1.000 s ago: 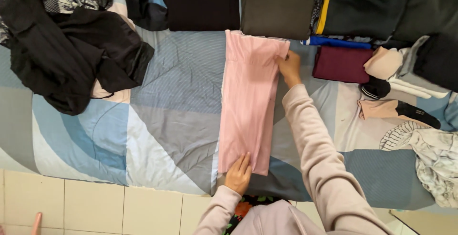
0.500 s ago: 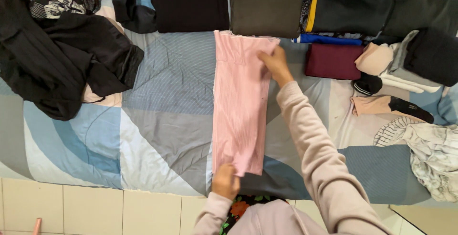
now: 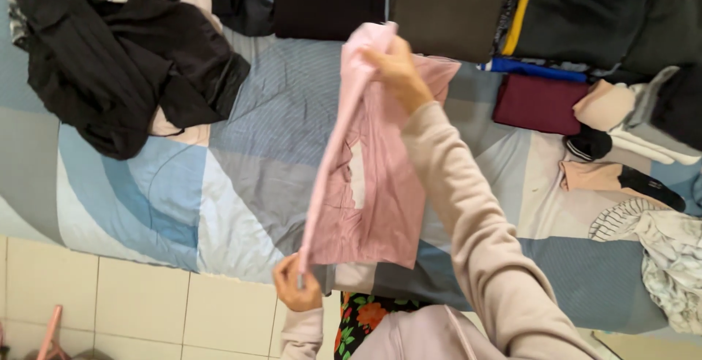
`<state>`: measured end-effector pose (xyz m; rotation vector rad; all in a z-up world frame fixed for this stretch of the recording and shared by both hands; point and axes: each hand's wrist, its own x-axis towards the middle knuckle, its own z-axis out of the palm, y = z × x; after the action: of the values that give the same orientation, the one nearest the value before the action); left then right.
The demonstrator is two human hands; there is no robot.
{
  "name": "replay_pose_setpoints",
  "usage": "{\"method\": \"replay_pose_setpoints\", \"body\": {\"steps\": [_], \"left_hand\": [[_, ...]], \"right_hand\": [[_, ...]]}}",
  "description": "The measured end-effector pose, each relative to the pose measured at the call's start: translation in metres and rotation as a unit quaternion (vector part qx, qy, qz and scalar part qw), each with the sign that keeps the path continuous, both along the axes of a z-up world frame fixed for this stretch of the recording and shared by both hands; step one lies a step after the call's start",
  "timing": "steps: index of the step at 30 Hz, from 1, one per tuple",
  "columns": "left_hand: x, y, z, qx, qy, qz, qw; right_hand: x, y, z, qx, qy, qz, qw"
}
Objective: Folding various items of clothing including a pink top, a black shirt, and patterned pants, and stacking them neatly on a bed.
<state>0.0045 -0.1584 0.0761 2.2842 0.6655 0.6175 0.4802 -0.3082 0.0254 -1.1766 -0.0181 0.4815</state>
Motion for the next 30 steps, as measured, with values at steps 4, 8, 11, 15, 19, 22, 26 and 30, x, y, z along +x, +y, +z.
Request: {"method": "replay_pose_setpoints", "body": {"steps": [4, 8, 11, 15, 19, 22, 26, 30], "left_hand": [[0.002, -0.012, 0.004, 0.107, -0.021, -0.189, 0.976], [0.01, -0.041, -0.004, 0.104, 0.046, -0.32, 0.941], [0.009, -0.055, -0.024, 0.079, 0.072, -0.372, 0.922], [0.002, -0.062, -0.051, 0.063, 0.114, -0.409, 0.903], [0.017, -0.052, -0.032, 0.007, 0.141, -0.424, 0.894], [0.044, -0.033, -0.009, 0.013, 0.146, -0.464, 0.874], [0.031, 0.01, -0.045, 0.055, 0.162, -0.51, 0.843], [0.035, 0.057, -0.075, 0.229, 0.103, -0.556, 0.793]], "right_hand": [[-0.004, -0.051, -0.029, -0.053, 0.023, -0.023, 0.998], [-0.016, -0.097, -0.063, -0.168, 0.006, -0.047, 0.985], [-0.026, -0.117, -0.085, -0.224, 0.016, -0.065, 0.972], [-0.035, -0.127, -0.105, -0.27, -0.06, -0.116, 0.954], [-0.065, -0.101, -0.058, -0.458, -0.096, -0.218, 0.856], [-0.107, -0.088, 0.001, -0.493, -0.397, -0.136, 0.762], [-0.195, -0.116, -0.007, -0.418, -0.537, 0.271, 0.681], [-0.281, -0.159, -0.002, -0.35, -0.621, 0.405, 0.572]]}}
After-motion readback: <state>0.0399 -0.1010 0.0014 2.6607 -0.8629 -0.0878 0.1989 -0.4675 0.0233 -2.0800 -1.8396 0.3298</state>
